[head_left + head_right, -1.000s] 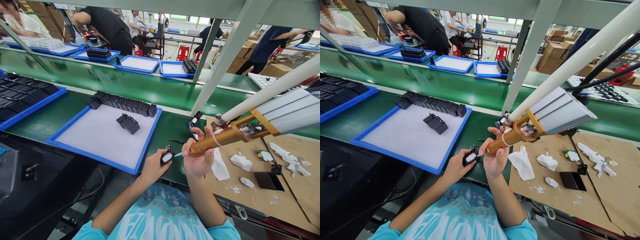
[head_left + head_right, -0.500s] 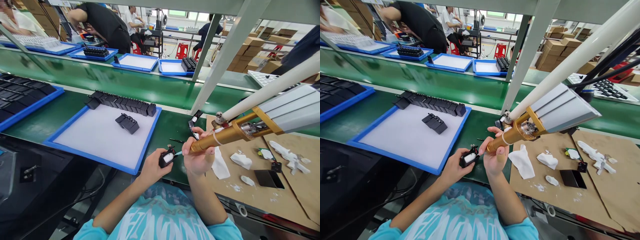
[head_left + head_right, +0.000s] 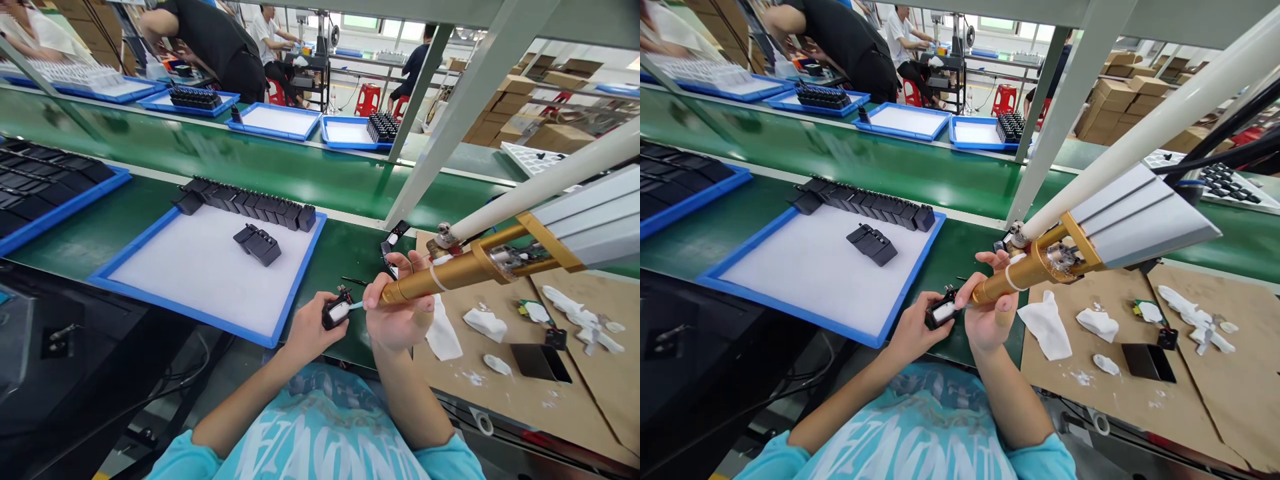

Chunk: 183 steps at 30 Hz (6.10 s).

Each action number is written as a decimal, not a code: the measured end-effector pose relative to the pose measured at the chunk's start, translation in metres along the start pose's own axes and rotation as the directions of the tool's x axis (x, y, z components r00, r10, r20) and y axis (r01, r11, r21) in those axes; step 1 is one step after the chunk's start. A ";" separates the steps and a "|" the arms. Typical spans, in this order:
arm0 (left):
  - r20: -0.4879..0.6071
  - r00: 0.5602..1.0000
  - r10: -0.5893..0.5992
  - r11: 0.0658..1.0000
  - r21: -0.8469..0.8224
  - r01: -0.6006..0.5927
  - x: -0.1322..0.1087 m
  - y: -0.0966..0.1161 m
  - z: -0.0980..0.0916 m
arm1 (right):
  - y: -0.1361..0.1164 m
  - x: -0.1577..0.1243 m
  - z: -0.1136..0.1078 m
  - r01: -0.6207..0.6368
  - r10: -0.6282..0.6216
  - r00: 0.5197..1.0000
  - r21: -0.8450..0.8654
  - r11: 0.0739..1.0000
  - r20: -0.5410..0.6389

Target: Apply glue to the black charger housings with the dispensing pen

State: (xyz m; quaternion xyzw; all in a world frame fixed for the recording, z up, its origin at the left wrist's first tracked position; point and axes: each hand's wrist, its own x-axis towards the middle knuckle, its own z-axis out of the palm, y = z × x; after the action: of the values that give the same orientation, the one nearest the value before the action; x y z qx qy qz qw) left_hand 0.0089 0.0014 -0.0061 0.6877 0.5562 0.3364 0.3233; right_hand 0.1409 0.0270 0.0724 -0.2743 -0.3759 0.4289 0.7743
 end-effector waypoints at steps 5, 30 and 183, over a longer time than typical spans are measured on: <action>0.012 0.998 0.060 0.998 -0.023 -0.060 0.005 0.007 0.006 | 0.003 -0.002 0.007 -0.014 0.014 1.000 0.013 1.000 0.020; 0.240 0.970 -0.030 0.999 0.024 0.025 0.015 -0.002 -0.012 | -0.003 0.004 -0.016 0.020 -0.019 0.999 0.031 0.999 -0.042; 0.025 0.987 0.161 0.952 0.260 -0.162 0.168 -0.029 -0.137 | 0.011 0.008 -0.049 0.117 -0.111 0.987 0.048 0.992 -0.117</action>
State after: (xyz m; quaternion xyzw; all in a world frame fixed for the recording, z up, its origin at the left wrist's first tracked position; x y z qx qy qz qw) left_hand -0.0934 0.1807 0.0649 0.7681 0.5368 0.2844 0.2025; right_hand 0.1789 0.0339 0.0387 -0.2552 -0.3343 0.3774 0.8250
